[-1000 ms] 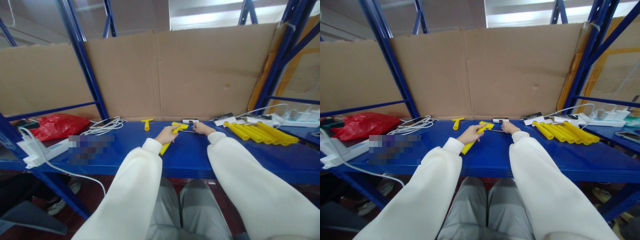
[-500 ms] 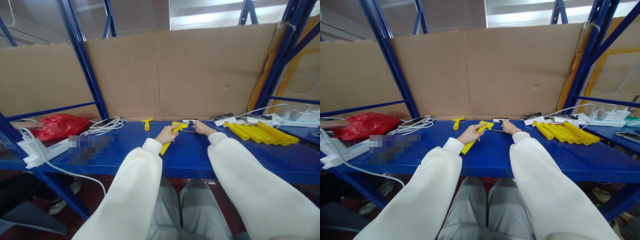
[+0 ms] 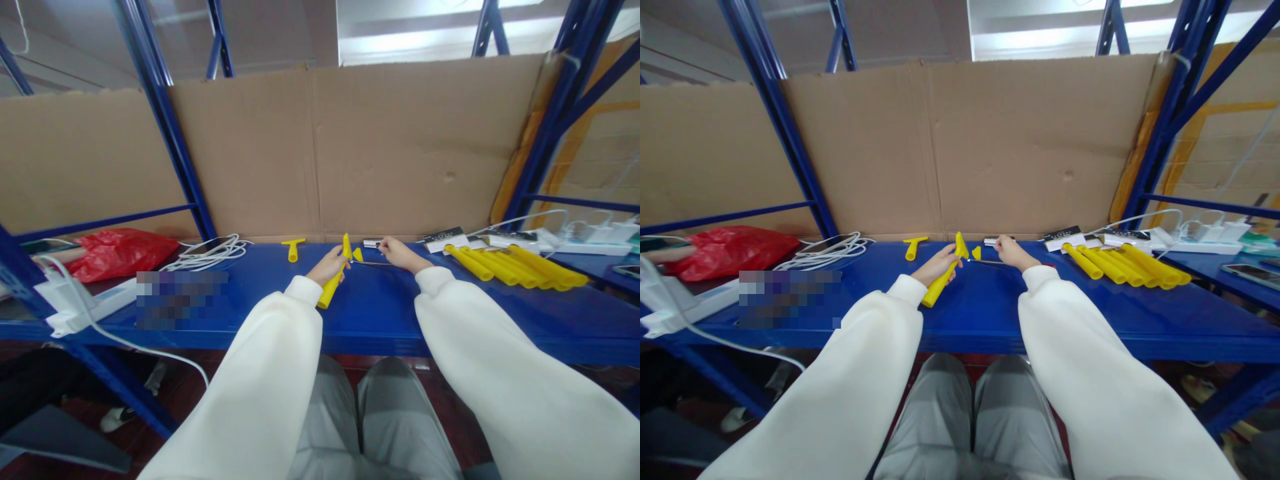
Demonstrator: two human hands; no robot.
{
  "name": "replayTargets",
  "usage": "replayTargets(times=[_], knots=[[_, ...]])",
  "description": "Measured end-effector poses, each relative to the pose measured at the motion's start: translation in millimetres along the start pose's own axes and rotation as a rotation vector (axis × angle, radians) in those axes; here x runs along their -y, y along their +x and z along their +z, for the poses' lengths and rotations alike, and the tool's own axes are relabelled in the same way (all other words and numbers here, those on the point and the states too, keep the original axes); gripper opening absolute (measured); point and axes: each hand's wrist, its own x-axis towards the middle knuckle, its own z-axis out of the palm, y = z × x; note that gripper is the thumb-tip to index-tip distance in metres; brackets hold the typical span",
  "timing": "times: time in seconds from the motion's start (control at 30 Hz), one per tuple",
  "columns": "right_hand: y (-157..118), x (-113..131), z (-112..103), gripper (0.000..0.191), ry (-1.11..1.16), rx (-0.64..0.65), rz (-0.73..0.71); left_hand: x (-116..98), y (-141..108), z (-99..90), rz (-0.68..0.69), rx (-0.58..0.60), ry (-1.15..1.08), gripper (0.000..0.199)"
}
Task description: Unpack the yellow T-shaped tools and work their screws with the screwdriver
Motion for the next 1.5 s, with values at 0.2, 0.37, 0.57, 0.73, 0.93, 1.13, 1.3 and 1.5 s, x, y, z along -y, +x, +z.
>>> replayTargets(times=[0.2,0.37,0.57,0.73,0.93,1.13,1.3,1.5], knots=[[-1.6,14.4,7.2,0.01,0.204,-0.14,-0.219,-7.7,-8.6,-1.7,-0.055,0.077,-0.07,0.035],[-3.4,21.9,17.0,0.009,0.303,-0.129,-0.394,-7.2,-12.1,-3.0,-0.065,0.195,-0.098,0.032],[-2.3,23.5,24.2,0.013,0.312,-0.124,-0.444,-1.3,-8.6,-4.2,-0.056,0.292,-0.11,0.033],[-4.0,26.3,22.5,0.016,0.313,-0.103,-0.44,-1.6,-9.9,-3.6,-0.043,0.303,-0.098,0.033],[-6.3,26.7,22.0,0.014,0.345,-0.103,-0.438,-3.9,-12.1,-2.9,-0.034,0.318,-0.103,0.031],[-8.2,27.3,21.1,0.014,0.356,-0.099,-0.427,2.2,-7.6,-3.7,0.004,0.294,-0.057,0.041],[-7.3,28.0,21.3,0.014,0.363,-0.119,-0.474,12.1,0.0,-5.3,0.089,0.317,-0.042,0.049],[-5.9,26.7,22.5,0.015,0.389,-0.151,-0.528,11.3,1.1,-3.3,0.082,0.321,-0.049,0.039]])
